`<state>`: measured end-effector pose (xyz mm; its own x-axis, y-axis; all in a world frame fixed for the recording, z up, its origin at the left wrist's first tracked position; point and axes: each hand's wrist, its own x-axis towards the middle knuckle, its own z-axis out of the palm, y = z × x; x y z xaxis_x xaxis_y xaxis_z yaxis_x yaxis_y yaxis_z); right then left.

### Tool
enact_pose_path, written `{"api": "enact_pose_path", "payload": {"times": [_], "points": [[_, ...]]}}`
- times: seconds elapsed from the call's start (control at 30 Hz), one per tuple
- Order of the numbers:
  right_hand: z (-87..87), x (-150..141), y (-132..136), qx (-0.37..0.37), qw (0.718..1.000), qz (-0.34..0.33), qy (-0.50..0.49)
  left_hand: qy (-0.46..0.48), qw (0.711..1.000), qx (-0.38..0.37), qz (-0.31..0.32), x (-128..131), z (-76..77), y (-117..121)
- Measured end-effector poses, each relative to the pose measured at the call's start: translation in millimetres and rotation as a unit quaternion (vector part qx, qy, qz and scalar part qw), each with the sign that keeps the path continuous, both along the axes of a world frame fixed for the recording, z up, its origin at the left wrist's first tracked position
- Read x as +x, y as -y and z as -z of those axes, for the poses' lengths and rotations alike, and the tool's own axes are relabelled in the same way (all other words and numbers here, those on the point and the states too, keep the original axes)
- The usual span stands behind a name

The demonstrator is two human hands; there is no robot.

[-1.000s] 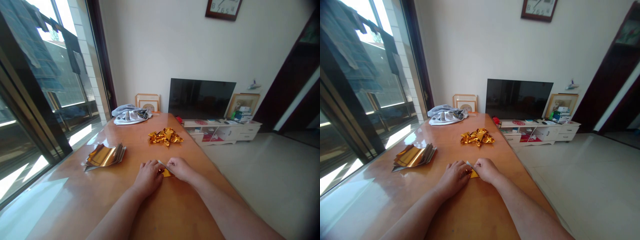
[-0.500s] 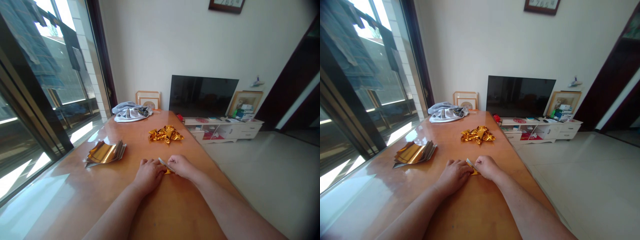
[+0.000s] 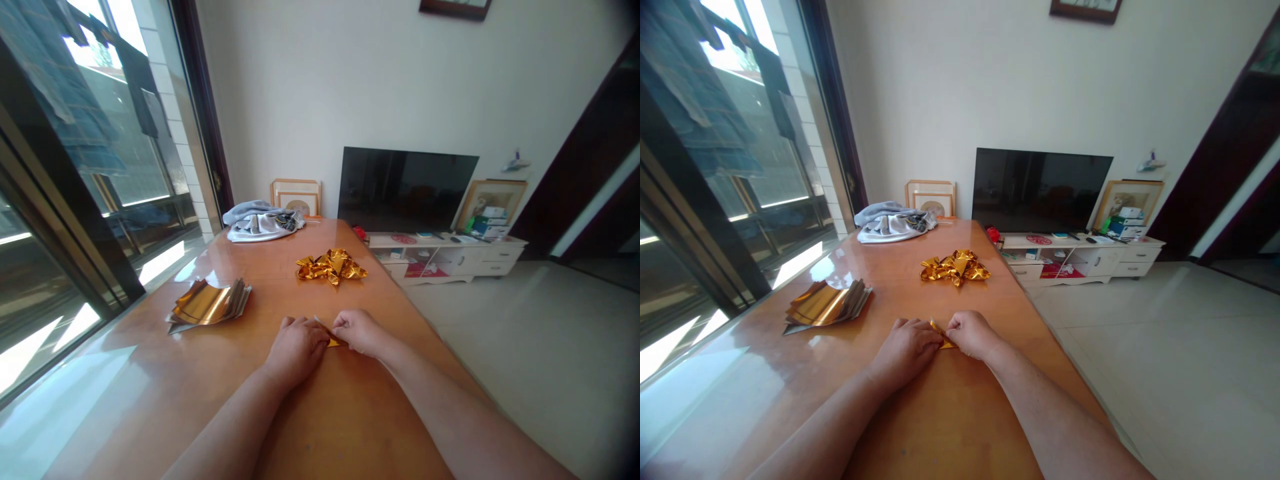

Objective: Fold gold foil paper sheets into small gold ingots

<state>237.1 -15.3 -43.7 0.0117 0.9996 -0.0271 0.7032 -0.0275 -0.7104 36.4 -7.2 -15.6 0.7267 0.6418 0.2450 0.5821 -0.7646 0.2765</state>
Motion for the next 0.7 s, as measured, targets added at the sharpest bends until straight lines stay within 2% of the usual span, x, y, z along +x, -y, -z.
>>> {"api": "enact_pose_path", "payload": {"times": [0.13,0.33,0.57,0.7], "points": [[5.3,-1,0,0.010,1.000,0.007,0.012,0.030,0.999,-0.019,-0.009,0,3.8,-2],[5.3,-4,3,0.033,0.998,0.013,0.044,0.067,0.992,-0.021,-0.108,-3,11.2,-7],[-0.6,-6,6,0.063,0.995,-0.001,0.076,0.097,0.987,-0.071,-0.104,-3,18.8,-13],[-2.7,-7,7,0.079,0.994,-0.008,0.078,0.184,0.965,-0.139,-0.125,3,25.6,-19]]}}
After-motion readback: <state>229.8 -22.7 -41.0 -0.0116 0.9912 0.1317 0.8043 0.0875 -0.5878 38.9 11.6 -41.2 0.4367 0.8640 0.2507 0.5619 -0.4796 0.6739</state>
